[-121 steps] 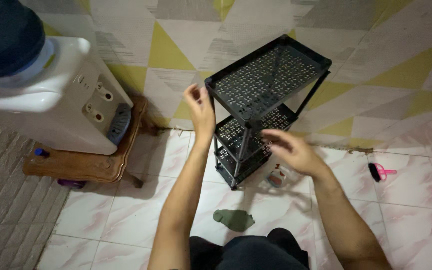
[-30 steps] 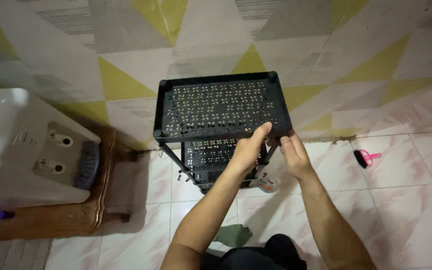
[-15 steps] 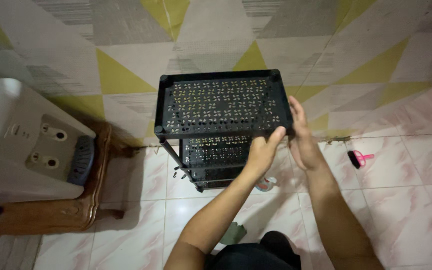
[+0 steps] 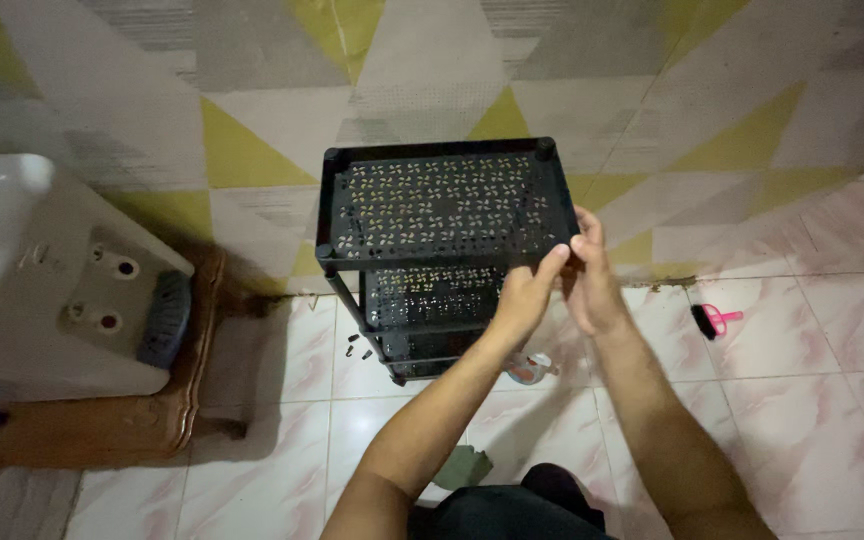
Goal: The person wipes a perforated metal shelf with a cloth, then places it on a three-tier metal stand. They insert small black plastic feet into the corners of the top shelf and tap them into place.
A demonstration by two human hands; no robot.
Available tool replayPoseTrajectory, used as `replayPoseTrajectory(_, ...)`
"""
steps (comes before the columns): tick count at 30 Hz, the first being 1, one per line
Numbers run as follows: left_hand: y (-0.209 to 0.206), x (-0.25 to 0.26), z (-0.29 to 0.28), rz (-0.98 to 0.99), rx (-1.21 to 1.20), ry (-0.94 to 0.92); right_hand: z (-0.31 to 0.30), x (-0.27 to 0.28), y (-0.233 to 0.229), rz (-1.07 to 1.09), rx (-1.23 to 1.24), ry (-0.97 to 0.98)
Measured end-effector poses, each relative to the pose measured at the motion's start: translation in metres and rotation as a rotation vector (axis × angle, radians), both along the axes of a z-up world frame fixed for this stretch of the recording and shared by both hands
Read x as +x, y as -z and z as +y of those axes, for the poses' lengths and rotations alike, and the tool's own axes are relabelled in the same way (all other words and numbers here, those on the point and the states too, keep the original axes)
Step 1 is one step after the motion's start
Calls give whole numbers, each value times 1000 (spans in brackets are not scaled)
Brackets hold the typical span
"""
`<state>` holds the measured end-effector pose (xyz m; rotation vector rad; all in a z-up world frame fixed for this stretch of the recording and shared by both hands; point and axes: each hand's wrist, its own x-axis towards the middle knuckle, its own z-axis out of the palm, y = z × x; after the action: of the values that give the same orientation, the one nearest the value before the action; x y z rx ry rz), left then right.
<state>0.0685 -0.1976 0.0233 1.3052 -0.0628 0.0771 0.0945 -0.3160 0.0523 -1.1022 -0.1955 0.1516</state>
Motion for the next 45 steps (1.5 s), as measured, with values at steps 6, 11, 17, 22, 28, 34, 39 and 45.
replayPoseTrajectory(6,19,14,14,176,-483,183,-37,0,-44,-37,50,95)
replayPoseTrajectory(11,7,11,15,146,-5,88,-20,2,-35,-148,-25,30)
replayPoseTrajectory(17,-4,6,4,80,231,-34,0,8,12,-68,74,-153)
replayPoseTrajectory(22,29,13,9,42,170,42,-30,16,-27,-121,-108,-67)
replayPoseTrajectory(28,42,13,19,449,79,124,-42,10,-88,-104,98,40)
replayPoseTrajectory(34,-5,6,10,-51,167,-38,0,10,-30,-68,-17,-125)
replayPoseTrajectory(39,-24,2,16,7,208,-2,-3,13,7,33,85,-164)
replayPoseTrajectory(45,-20,7,27,396,291,94,-40,22,-49,-185,1,-61)
